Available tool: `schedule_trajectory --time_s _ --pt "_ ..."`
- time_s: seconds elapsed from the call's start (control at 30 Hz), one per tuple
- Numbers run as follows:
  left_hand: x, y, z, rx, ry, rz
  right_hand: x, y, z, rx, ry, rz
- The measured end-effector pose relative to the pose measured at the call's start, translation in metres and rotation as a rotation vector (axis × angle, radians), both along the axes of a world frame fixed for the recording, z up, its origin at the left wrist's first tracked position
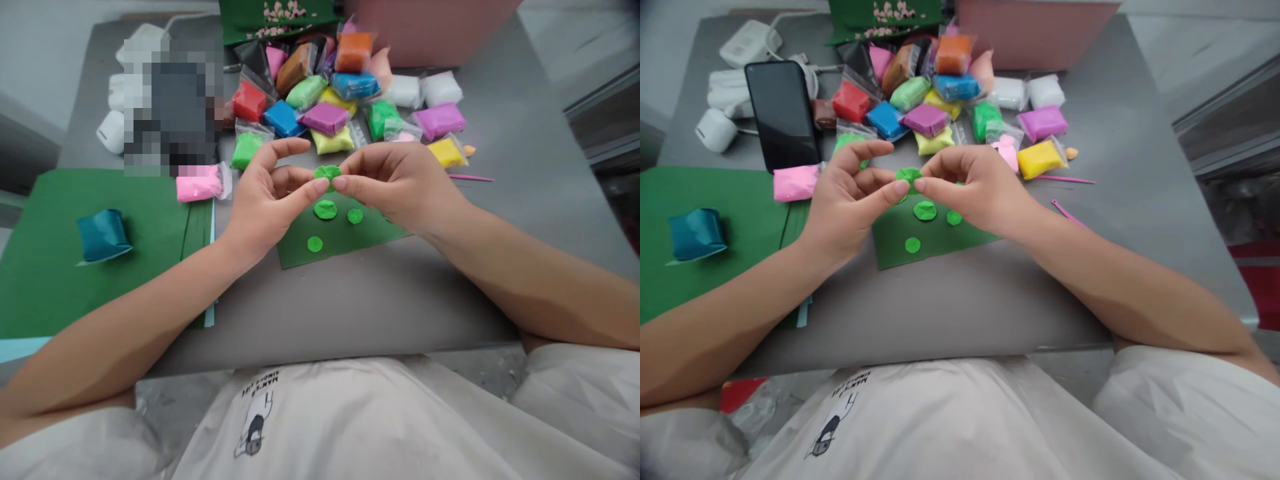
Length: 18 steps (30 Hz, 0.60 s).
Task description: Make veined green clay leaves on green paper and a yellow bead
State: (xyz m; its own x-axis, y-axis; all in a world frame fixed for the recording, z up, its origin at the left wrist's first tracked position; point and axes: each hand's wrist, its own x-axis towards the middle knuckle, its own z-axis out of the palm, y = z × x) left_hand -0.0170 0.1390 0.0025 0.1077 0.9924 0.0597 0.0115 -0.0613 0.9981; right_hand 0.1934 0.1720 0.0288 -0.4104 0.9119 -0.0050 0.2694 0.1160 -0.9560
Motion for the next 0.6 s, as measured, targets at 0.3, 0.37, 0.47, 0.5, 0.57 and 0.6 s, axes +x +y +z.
schedule_trajectory --time_s 0.3,0.37,0.47,0.5,0.57,0.6 --pt "0.0017 -0.0009 0.0004 -0.025 -0.013 0.013 -0.0009 0.0004 0.0015 -0.018 0.028 -0.072" --pt "0.0010 -0.0003 -0.0009 -0.008 0.000 0.000 -0.0006 0.0013 0.0002 -0.020 0.050 -0.078" --pt "-0.0007 0.0009 -0.0035 0.019 0.038 0.014 0.0000 0.0038 -0.0026 -0.009 0.072 -0.079" --pt "-0.0012 0.0013 -0.0042 0.029 0.051 0.028 0.0001 0.0044 -0.0034 -0.008 0.080 -0.077" --pt "-0.0020 0.0019 -0.0048 0.046 0.075 0.055 -0.0002 0.0046 -0.0048 -0.028 0.092 -0.072" --pt "-0.0021 0.0021 -0.0047 0.051 0.081 0.062 -0.0005 0.0041 -0.0054 -0.045 0.095 -0.071"
